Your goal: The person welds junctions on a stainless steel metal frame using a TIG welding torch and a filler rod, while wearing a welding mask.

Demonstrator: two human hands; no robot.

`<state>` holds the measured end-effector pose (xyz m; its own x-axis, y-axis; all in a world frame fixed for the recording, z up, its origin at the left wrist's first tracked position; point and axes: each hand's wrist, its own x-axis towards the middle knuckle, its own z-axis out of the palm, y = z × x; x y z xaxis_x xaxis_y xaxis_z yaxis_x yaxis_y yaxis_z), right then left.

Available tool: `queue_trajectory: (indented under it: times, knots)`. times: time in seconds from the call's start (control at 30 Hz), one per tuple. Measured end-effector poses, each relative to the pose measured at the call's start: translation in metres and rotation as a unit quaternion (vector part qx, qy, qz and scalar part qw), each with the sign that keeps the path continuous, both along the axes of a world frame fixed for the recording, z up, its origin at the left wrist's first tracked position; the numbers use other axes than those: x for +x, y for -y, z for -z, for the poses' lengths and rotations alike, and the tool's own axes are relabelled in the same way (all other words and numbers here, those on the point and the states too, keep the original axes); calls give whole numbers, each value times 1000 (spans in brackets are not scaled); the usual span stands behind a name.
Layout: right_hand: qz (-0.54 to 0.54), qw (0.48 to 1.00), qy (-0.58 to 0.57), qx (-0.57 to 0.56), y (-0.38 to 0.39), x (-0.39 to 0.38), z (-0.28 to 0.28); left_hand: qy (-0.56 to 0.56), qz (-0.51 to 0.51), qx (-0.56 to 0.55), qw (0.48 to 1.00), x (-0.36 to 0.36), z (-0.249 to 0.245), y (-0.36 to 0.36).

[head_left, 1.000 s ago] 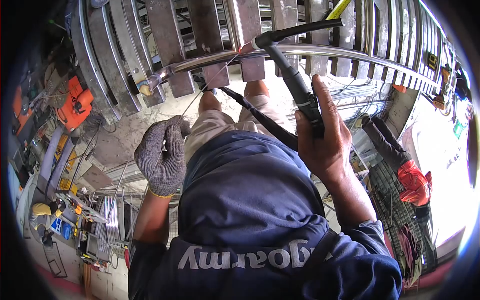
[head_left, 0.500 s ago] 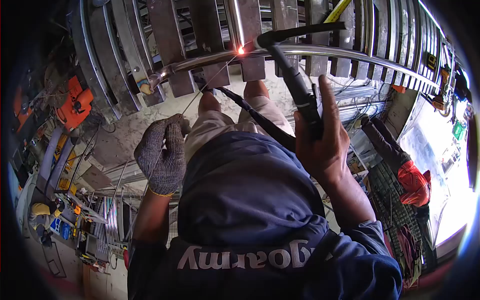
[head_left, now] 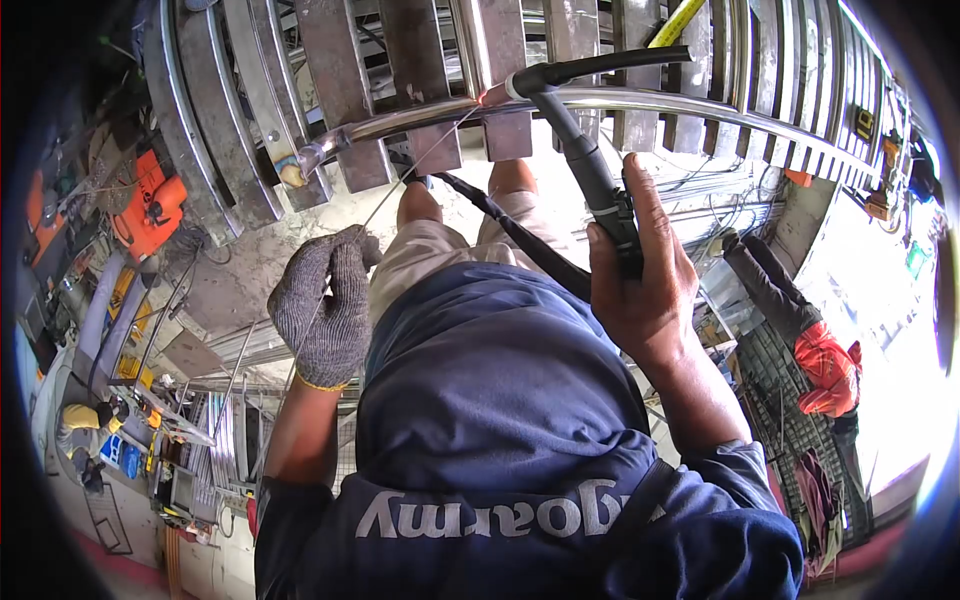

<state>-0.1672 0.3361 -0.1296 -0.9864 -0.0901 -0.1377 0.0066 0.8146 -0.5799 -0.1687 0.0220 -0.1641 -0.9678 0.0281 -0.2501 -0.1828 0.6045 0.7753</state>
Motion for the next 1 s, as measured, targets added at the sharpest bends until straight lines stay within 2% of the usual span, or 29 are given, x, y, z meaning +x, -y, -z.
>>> queue_trajectory:
  times: [0.23, 0.33, 0.4, 0.43, 0.57, 0.63, 0.67, 0.7, 0.8, 0.87, 0.9, 0.97, 1.0]
  knots:
    - [3, 999, 37, 6, 4, 6, -4, -4, -42, 78, 996, 14, 18, 13]
    - [3, 998, 66, 10, 3, 7, -7, -41, -18, 65, 997, 8, 13, 8]
    - [44, 999, 7, -21, 3, 4, -5, 30, -20, 20, 999, -1, -2, 0]
    - [67, 997, 26, -13, 3, 3, -14, -17, 8, -25, 999, 3, 7, 8]
    - [106, 994, -17, 12, -15, -20, -50, 31, -12, 93, 995, -6, 1, 11]
    - [120, 992, -19, 36, -25, -38, -79, 109, -79, 202, 970, -15, -11, 11]
    - [80, 991, -52, 90, -36, -47, -94, 144, -112, 252, 950, -23, -17, 12]
    - [88, 993, -63, 56, -42, -55, -108, 120, -131, 280, 944, -26, -12, 11]
    - [118, 992, -39, -33, -56, -73, -155, 116, -121, 200, 965, -72, -41, 3]
    - [97, 990, -83, -53, -69, -83, -176, 108, -33, 125, 986, -115, -44, 4]
    - [71, 991, -95, -69, -79, -90, -185, 52, 35, 63, 996, -138, -38, 7]
    - [6, 990, -138, -27, -93, -106, -213, 42, 44, 0, 998, -162, -48, -4]
    - [-26, 987, -161, -9, -105, -117, -222, 87, -12, 3, 996, -170, -65, -18]
